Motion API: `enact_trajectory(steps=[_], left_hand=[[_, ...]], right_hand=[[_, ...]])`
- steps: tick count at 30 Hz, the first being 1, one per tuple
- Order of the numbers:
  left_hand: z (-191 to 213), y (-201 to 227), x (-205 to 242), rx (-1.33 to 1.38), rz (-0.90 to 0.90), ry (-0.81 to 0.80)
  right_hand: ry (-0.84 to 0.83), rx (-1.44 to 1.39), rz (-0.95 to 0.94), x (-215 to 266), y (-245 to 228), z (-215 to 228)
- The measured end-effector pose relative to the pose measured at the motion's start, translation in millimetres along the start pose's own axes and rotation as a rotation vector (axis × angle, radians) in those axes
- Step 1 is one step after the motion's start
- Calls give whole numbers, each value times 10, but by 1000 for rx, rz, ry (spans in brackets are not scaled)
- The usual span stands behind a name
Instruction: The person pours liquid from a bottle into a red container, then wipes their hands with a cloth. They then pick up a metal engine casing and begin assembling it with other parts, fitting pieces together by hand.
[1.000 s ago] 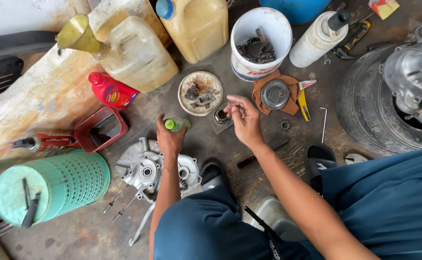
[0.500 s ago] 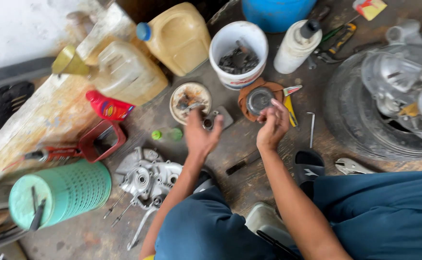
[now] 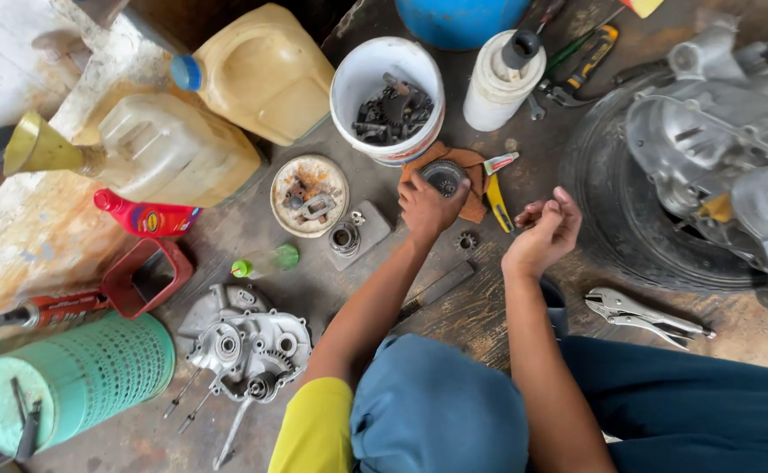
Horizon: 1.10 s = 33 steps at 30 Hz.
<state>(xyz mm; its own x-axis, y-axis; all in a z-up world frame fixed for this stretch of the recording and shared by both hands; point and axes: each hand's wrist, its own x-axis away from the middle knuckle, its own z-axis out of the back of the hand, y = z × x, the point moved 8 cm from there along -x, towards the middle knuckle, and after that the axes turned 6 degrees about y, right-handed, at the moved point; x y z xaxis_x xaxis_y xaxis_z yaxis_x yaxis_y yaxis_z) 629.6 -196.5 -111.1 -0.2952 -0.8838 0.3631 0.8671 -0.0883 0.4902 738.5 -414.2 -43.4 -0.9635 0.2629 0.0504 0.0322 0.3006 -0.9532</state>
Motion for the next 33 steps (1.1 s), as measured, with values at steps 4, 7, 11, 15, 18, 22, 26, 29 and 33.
enact_trajectory(steps=[4,7,11,15,18,22,26,29,33], left_hand=[[-300,-102,-228,57,-5,68],[-214,-109,-160,21,10,124],[93,14,-125,54,25,104],[220,22,-36,98,56,-47],[338,15,49,78,45,-85],[559,35,112,83,-8,-116],[1043,89,253,136,-49,-133],[1501,119,310,176,-68,-113],[1972,-29,296,203,-44,-55]], right_hand=[[-32,13,-23,3,5,-124],[-35,31,-27,15,40,-69],[-36,32,-27,-31,98,-91],[-57,32,-22,-58,107,-108],[-60,39,-35,-25,68,-149],[-71,30,-25,-29,-35,-236],[-185,142,5,-3,-53,-358],[-355,383,14,11,207,-485],[-687,808,126,318,953,-704]])
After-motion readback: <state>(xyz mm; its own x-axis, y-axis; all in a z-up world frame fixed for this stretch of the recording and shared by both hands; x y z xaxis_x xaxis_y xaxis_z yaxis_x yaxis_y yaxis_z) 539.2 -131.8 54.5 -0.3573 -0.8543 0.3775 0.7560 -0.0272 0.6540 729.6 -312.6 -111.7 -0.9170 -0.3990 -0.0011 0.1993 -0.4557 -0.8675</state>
